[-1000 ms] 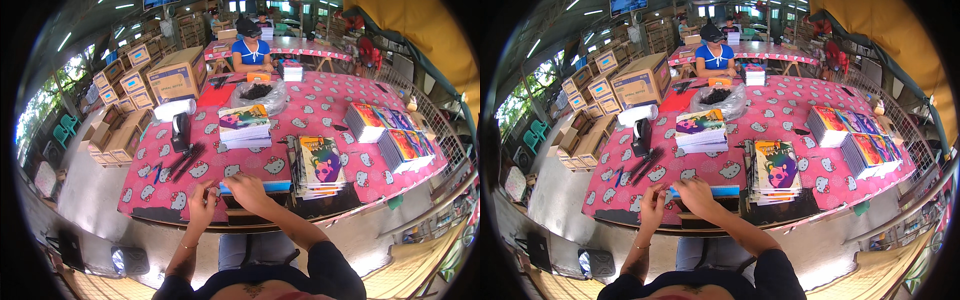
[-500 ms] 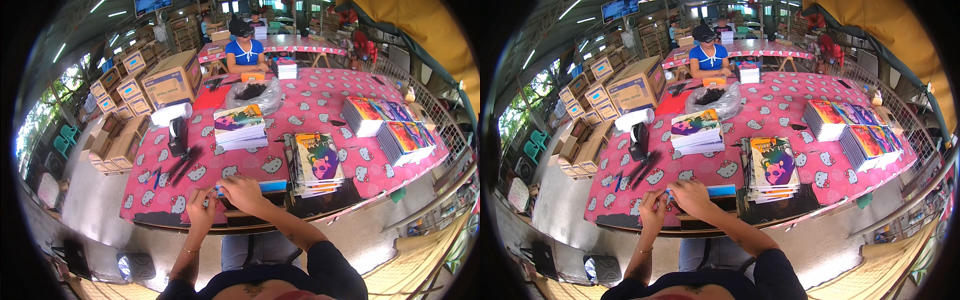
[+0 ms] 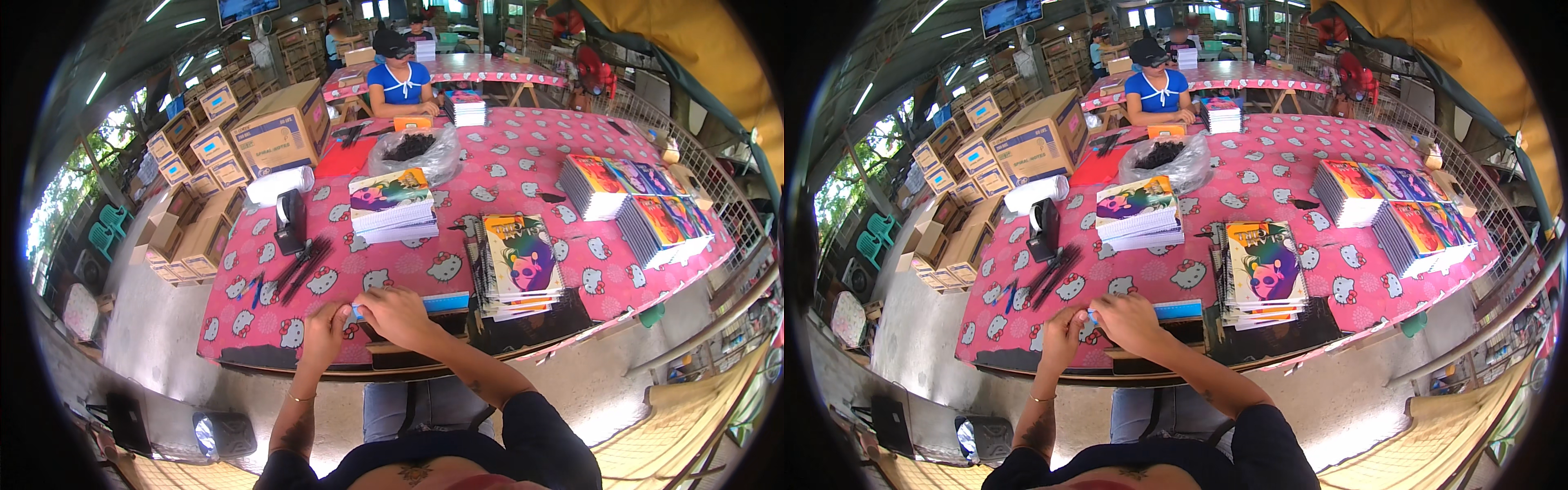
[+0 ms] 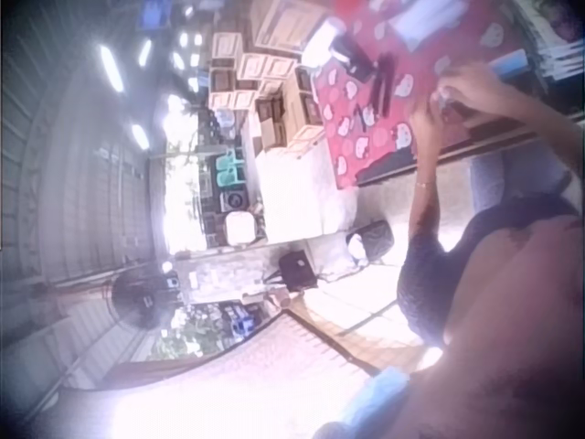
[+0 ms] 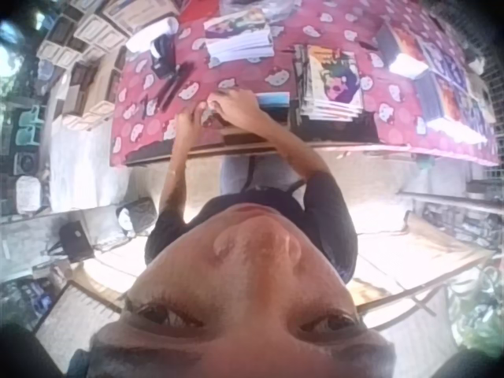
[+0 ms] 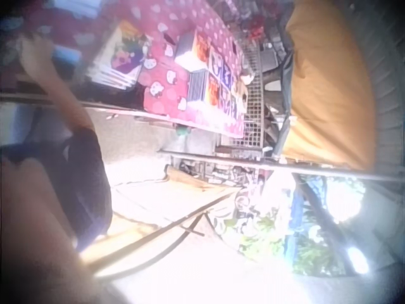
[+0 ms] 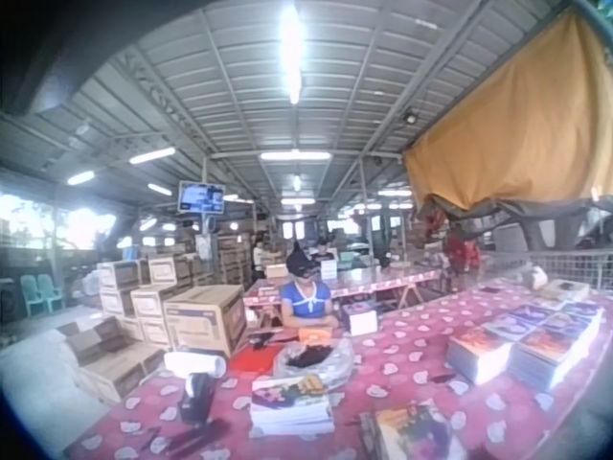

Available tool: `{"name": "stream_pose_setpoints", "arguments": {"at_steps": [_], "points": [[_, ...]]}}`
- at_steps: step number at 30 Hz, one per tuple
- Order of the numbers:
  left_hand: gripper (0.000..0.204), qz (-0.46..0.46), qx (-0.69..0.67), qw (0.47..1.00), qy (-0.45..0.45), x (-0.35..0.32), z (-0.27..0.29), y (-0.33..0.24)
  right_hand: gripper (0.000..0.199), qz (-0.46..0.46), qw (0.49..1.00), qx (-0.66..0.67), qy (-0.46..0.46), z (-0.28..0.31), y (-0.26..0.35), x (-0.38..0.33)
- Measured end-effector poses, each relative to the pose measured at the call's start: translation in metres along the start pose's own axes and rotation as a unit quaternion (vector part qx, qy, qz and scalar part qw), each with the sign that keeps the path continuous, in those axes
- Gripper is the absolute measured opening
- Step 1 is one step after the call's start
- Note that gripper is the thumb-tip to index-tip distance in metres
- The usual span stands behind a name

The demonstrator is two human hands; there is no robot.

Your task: The person assembles spiral notebooks by inserting plastic coils into the holes of stacks of paper and covers, then stacking the finished items.

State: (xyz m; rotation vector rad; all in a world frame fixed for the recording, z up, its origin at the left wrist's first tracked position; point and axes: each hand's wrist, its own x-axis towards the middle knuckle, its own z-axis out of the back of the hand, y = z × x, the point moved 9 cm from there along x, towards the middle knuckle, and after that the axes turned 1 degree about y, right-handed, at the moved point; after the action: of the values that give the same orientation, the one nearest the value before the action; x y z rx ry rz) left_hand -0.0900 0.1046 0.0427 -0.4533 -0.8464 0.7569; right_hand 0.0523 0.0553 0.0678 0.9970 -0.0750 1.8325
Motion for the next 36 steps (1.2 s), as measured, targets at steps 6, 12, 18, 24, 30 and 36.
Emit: {"name": "stream_pose_setpoints", "arguments": {"at_steps": [6,12,18,24,30,36], "points": [[0.015,-0.078,0.022,0.993,0.09,0.023,-0.005,-0.018,0.015,-0.037,0.998,0.026,0.042,0.001,-0.014,-0.001],[0.048,-0.082,0.152,0.978,0.12,0.019,-0.012,-0.027,0.013,0.044,0.998,-0.03,-0.014,0.033,0.001,-0.003],[0.095,-0.128,0.347,0.929,0.024,-0.037,-0.073,-0.018,0.017,-0.065,0.99,-0.016,0.126,0.003,-0.033,-0.012],[0.084,-0.12,0.353,0.927,0.034,-0.017,-0.056,-0.027,0.022,-0.003,0.995,-0.025,0.099,0.025,-0.019,-0.012],[0.087,-0.147,0.427,0.892,-0.012,0.011,-0.049,-0.049,0.028,-0.073,0.982,-0.071,0.157,0.043,-0.046,-0.04],[0.09,-0.169,0.402,0.888,0.145,-0.011,-0.076,-0.05,0.025,-0.07,0.987,-0.027,0.139,0.053,-0.046,-0.033]]}}
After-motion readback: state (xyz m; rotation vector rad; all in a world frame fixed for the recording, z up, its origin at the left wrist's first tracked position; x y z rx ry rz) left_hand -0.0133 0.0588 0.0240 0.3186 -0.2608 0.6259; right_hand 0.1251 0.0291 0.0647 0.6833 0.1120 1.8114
